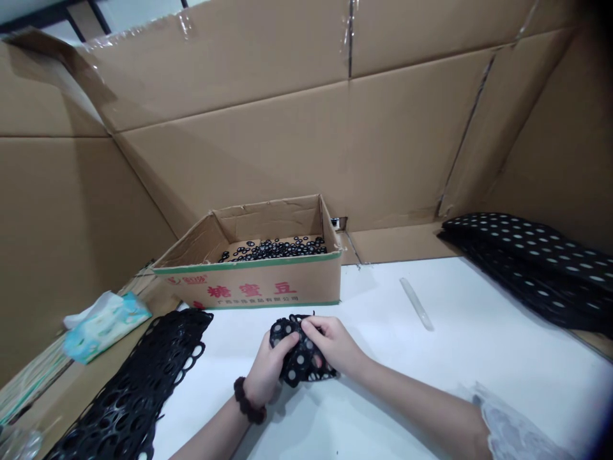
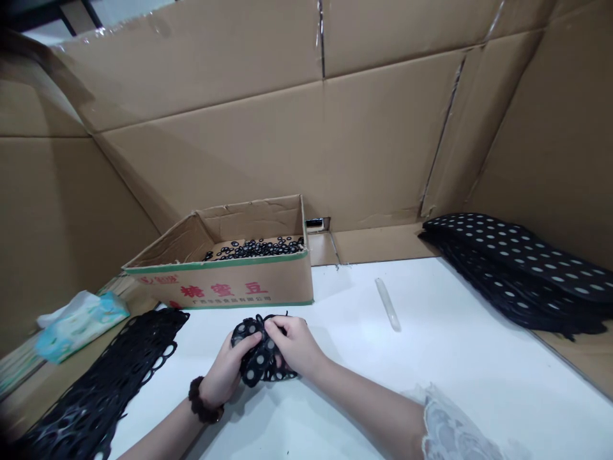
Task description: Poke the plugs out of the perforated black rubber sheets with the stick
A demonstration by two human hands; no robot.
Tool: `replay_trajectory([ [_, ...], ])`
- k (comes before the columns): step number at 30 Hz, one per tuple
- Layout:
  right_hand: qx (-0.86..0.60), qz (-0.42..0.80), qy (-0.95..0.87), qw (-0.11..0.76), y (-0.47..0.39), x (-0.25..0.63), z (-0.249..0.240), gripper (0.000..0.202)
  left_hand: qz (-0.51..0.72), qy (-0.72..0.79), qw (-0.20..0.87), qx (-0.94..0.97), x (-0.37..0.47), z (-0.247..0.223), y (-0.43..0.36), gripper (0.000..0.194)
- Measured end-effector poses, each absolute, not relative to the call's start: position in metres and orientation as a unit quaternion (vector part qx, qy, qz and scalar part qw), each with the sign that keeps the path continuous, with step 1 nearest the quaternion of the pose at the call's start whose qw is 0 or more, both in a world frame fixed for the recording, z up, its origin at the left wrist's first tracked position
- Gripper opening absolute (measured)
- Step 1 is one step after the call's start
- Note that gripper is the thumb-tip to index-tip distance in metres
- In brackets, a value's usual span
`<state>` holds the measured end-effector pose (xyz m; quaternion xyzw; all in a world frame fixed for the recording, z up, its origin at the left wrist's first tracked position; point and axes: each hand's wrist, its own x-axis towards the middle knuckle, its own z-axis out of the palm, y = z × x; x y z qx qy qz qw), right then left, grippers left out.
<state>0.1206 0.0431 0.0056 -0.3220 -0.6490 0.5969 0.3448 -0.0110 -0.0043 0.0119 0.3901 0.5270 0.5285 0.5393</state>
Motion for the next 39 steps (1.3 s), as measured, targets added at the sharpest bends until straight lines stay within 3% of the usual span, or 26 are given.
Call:
replay_trajectory([
  [9,-0.352,0.607,-0.605,0.375,0.047,0.121,0.012,0.032,0.553,0.587,0.444,0.389,-0.006,0.015,-0.009,0.026],
  [13,-0.375,0.558,-0.602,0.431,0.061,0.124,0.014,0.031,0.556,0.588,0.431,0.399,-0.001,0.015,-0.009,0.024],
  [19,-0.460,0.453,-0.504,0.573,0.072,0.143,0.020,0.035,0.561,0.637,0.427,0.312,-0.009,0.008,-0.010,0.034],
  [26,-0.356,0.388,-0.717,0.456,0.045,0.129,0.034,0.024,0.545,0.557,0.429,0.457,-0.005,0.014,-0.013,0.038],
  [33,-0.330,0.358,-0.795,0.361,0.034,0.126,0.025,0.018,0.512,0.490,0.488,0.509,-0.006,0.014,-0.015,0.033],
  [35,-0.329,0.370,-0.800,0.338,0.033,0.126,0.020,0.024,0.516,0.498,0.487,0.499,-0.008,0.012,-0.015,0.033],
  [39,-0.312,0.416,-0.781,0.345,0.035,0.124,0.015,0.019,0.523,0.510,0.492,0.474,-0.011,0.007,-0.014,0.038],
])
